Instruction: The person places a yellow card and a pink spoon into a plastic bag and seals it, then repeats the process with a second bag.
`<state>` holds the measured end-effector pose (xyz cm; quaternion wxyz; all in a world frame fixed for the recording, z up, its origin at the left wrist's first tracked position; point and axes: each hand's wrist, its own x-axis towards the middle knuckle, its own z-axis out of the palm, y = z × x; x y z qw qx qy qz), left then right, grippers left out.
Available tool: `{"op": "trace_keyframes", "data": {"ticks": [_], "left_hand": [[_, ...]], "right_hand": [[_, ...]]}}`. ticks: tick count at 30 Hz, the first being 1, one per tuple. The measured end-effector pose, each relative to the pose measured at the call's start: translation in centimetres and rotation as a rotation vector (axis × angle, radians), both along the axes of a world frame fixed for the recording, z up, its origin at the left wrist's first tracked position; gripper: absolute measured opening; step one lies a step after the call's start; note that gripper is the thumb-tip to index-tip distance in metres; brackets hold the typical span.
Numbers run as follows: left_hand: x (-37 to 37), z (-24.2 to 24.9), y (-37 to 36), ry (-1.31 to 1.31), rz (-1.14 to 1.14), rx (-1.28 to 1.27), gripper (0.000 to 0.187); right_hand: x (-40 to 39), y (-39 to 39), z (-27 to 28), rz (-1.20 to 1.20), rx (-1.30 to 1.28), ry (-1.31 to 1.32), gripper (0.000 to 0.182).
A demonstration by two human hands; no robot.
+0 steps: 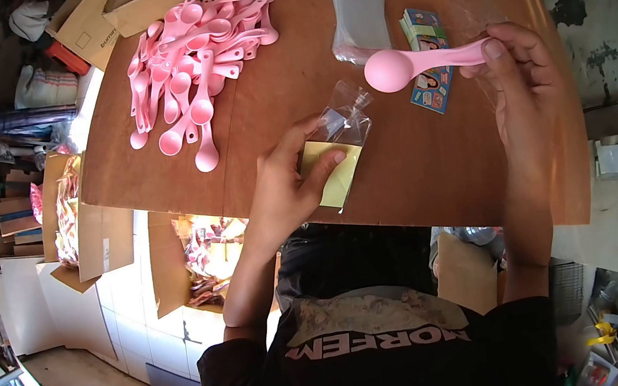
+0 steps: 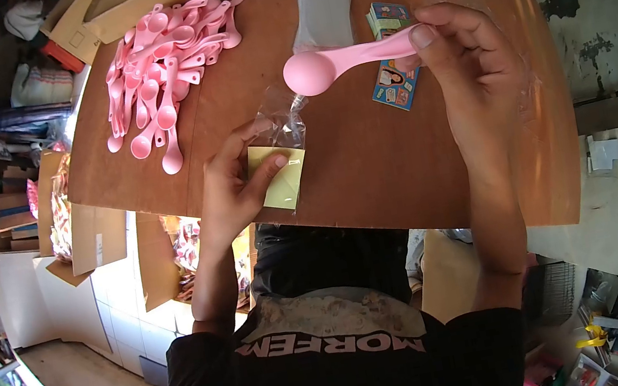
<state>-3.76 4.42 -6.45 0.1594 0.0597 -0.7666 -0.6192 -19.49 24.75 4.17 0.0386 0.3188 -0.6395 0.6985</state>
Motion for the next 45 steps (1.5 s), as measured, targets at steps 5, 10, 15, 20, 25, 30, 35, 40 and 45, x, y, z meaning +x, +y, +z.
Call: {"op": "trace_keyframes", "data": {"ticks": [5,10,15,20,25,30,35,40,45], "left_hand": [[0.4,0.7,0.9,0.035,-0.018,-0.062,0.041],[0.5,0.7,1.4,0.1,-0.071,-0.038,0.048],[0.5,1.2,1.7,0.056,-0.097,-0.024,0.052],[0.0,1.2,2.1,0.089,-0.096,0.013,0.05],[-0.7,1.2,2.0,-0.018,-0.162,0.049,0.059],[-1.6,1.4,2.4,-0.009,-0.173,-0.013,0.06],[-2.5,0.7,2.5,-0.016,-0.137,-0.086,0.059],[-2.6,0.7,2.0,-0.025,-0.164,-0.07,0.059],[-2.8,-0.5,2.1,0.041,-0.246,-0.058,0.055]], "right_hand": [[1.5,0.4,0.8,0.05,0.124,0.059,0.017],[1.6,0.6,0.3,0.088,0.209,0.092,0.017],[1.4,1.3,0.1,0.094,0.215,0.191,0.015],[0.9,2.5,0.5,0.166,0.3,0.15,0.015],[0.4,2.9,0.6,0.153,0.301,0.123,0.015],[-0.4,2.7,-0.2,0.202,0.287,0.028,0.015],[-1.0,2.7,-0.6,0.138,0.297,0.119,0.015],[-1.5,3.0,-0.7,0.197,0.285,0.063,0.014],[-1.2,1.9,-1.8,0.212,0.314,-0.01,0.015]]}}
